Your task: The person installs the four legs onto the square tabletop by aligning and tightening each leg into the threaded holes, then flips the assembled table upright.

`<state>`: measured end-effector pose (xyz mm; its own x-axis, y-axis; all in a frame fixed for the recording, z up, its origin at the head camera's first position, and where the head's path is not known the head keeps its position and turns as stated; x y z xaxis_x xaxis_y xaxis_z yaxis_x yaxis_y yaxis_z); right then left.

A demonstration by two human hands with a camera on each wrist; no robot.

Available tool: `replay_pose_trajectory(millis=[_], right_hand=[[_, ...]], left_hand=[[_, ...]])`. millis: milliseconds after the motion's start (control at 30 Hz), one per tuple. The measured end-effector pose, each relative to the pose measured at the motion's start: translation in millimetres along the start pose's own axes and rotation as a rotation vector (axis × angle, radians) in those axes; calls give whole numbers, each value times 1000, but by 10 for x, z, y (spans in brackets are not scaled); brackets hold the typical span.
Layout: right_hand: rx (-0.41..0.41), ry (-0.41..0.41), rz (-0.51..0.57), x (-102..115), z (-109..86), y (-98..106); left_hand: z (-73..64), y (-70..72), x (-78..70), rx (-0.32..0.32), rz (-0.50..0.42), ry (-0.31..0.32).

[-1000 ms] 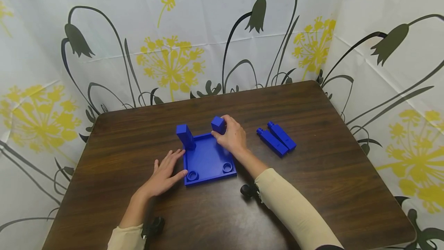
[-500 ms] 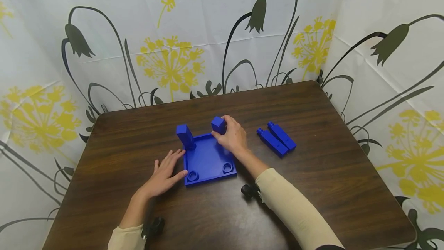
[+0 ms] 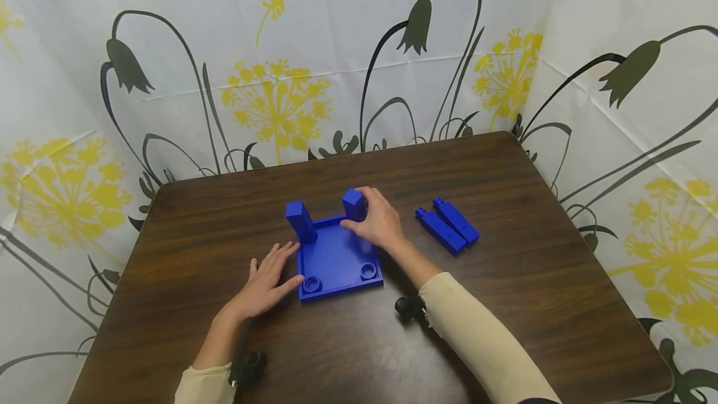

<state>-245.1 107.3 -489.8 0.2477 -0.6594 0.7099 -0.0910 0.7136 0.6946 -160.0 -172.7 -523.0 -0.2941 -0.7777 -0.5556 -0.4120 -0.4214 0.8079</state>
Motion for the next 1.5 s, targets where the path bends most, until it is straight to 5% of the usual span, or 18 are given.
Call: replay_pose_trajectory(millis=[267, 467, 1500], right_hand=[[222, 185, 307, -54, 41, 64], [320, 188, 460, -108, 58, 97], [287, 196, 420, -200, 99, 53]], left_hand=[[5, -2, 4, -3, 2, -11], [10, 7, -2, -4, 5, -14], [3, -2, 17, -5, 13, -16]])
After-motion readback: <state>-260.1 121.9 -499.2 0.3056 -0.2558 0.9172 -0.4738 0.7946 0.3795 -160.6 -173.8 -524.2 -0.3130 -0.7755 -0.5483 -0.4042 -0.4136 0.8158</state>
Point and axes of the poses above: each hand's wrist, its own z-axis towards the middle knuckle, its own y-axis out of the back of the hand, x = y × z, the point moved 2 cm from there along z, towards the middle knuckle, and after that the axes turned 9 degrees about x, right-handed, at the moved point
